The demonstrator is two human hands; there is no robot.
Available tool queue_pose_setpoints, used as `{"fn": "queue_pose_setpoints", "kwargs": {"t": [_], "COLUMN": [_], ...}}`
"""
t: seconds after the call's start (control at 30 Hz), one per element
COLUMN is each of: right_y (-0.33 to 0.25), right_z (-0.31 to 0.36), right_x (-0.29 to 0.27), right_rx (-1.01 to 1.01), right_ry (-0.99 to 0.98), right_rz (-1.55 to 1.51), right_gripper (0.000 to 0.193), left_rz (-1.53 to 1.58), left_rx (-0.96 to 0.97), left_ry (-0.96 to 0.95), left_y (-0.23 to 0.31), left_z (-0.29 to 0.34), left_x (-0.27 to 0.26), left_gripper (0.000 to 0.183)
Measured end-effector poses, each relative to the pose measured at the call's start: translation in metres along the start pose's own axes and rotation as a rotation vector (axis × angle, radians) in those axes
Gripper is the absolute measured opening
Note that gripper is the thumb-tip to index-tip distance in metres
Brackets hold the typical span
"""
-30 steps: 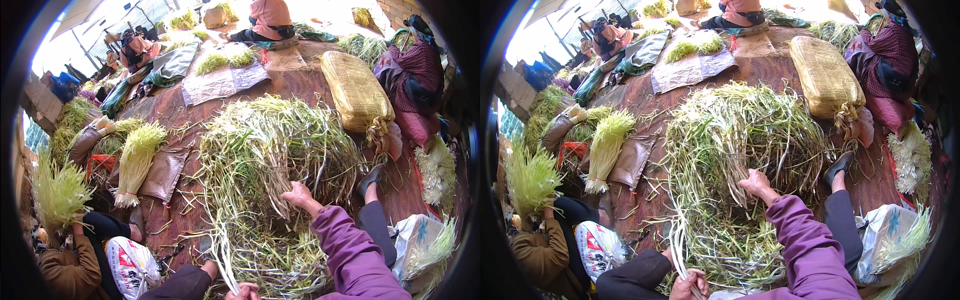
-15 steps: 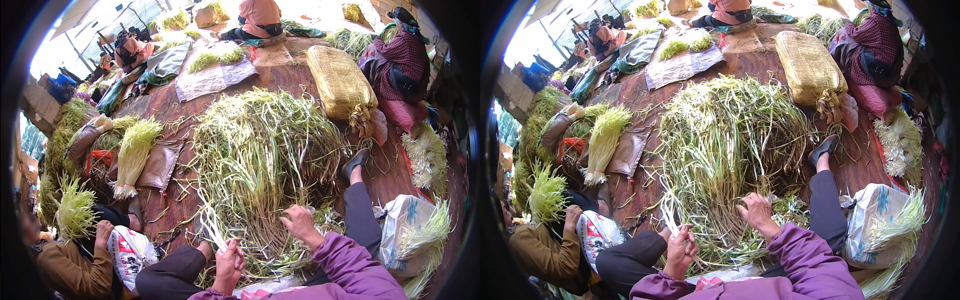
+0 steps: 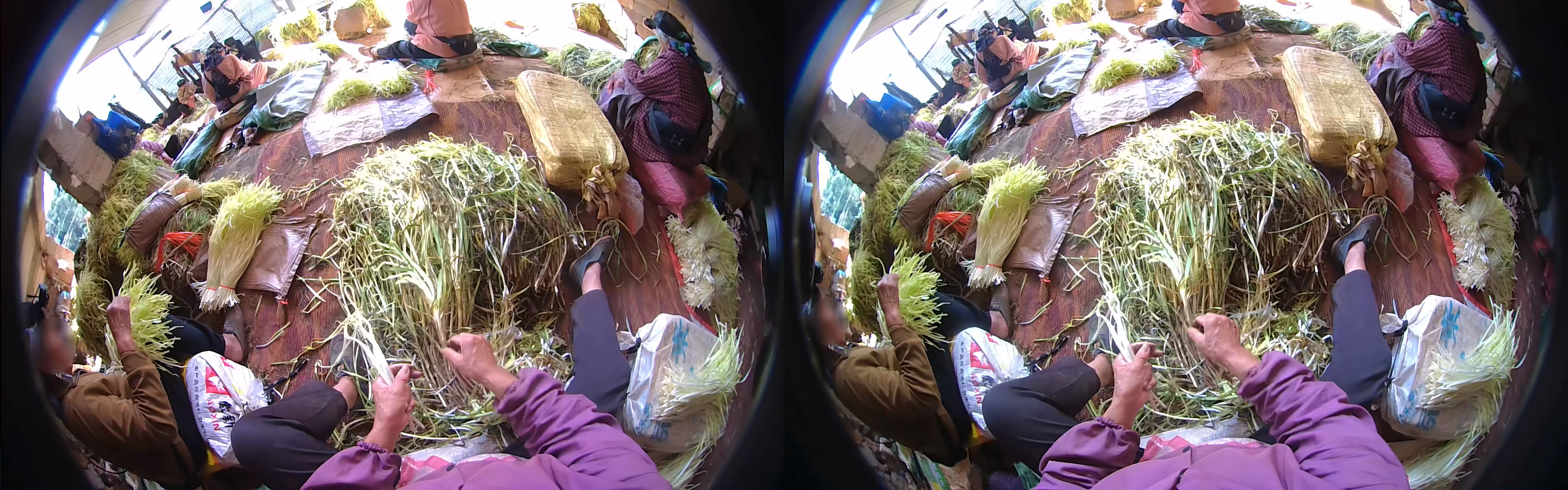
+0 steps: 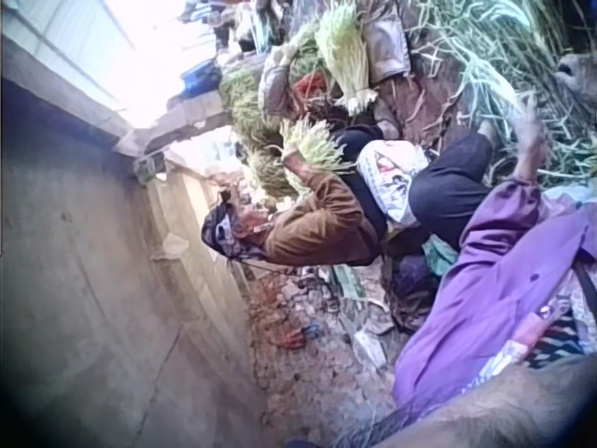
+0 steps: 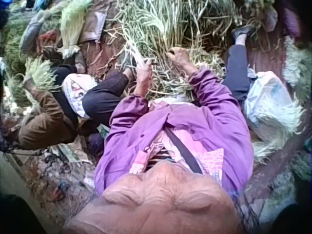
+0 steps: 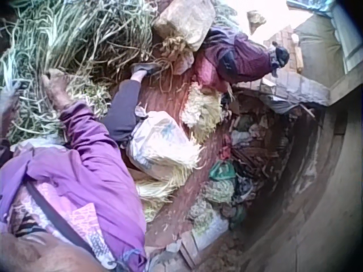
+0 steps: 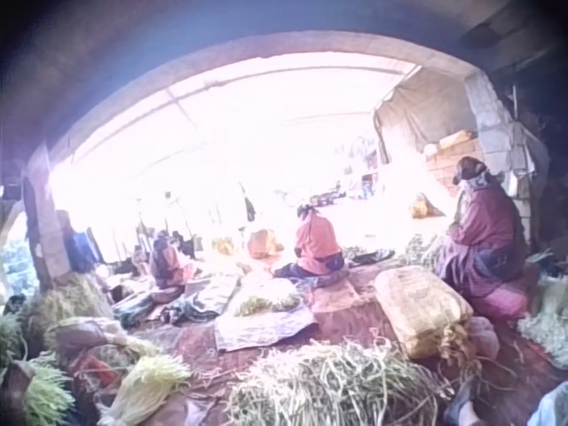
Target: The person sits on the floor and repeatedly picks up bundles of long, thin plant stems, separates them by hand, and places the sorted portions into piles. The work continues with consistent hand movements and no visible tools.
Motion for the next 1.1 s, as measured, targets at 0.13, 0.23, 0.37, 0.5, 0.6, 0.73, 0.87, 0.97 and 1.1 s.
{"fn": "queue_pose_setpoints", "kwargs": {"t": [0.13, 0.23, 0.37, 0.5, 0.6, 0.73, 0.87, 0.97, 1.1], "right_y": [-0.042, -0.059, -0.05, -0.04, -0.046, -0.051, -0.044, -0.055, -0.066], "right_z": [0.06, 0.084, 0.077, 0.038, 0.03, 0.043, 0.067, 0.069, 0.074], "right_x": [-0.004, 0.001, 0.006, 0.006, 0.012, 0.017, 0.007, -0.011, -0.012], "right_rx": [-0.235, -0.314, -0.075, 0.088, 0.028, -0.088, -0.298, -0.508, -0.642], "right_ry": [-0.036, -0.063, -0.13, 0.007, 0.145, 0.218, 0.244, 0.279, 0.277], "right_rz": [0.014, 0.04, -0.307, -0.887, -1.024, -1.076, -0.683, -0.356, -0.189], "right_gripper": [0.021, 0.022, 0.035, 0.029, 0.024, 0.017, 0.014, 0.016, 0.015], "left_rz": [-0.091, -0.091, -0.09, -0.163, -0.101, 0.0, 0.023, 0.066, 0.015], "left_rx": [-0.061, -0.081, -0.067, -0.014, -0.037, -0.059, -0.135, -0.232, -0.105], "left_ry": [-0.012, -0.01, 0.008, -0.001, -0.021, -0.081, -0.159, -0.269, -0.077], "left_y": [-0.007, -0.007, -0.005, -0.007, -0.002, 0.0, -0.005, -0.005, -0.002], "left_z": [0.001, 0.008, 0.012, 0.013, 0.018, 0.019, 0.025, 0.022, 0.021], "left_x": [0.007, 0.012, 0.013, 0.02, 0.021, 0.016, 0.019, 0.016, 0.027], "left_gripper": [0.017, 0.018, 0.017, 0.016, 0.014, 0.012, 0.016, 0.022, 0.016]}}
Point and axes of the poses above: each hand's wrist, its own z-axis away from the middle knuckle, its own x-axis out of the palm, y = z × x, the point moved 2 cm from there along -z, towards the middle knuckle, and after that the axes turned 14 degrees about -x, right-handed, at the moved point
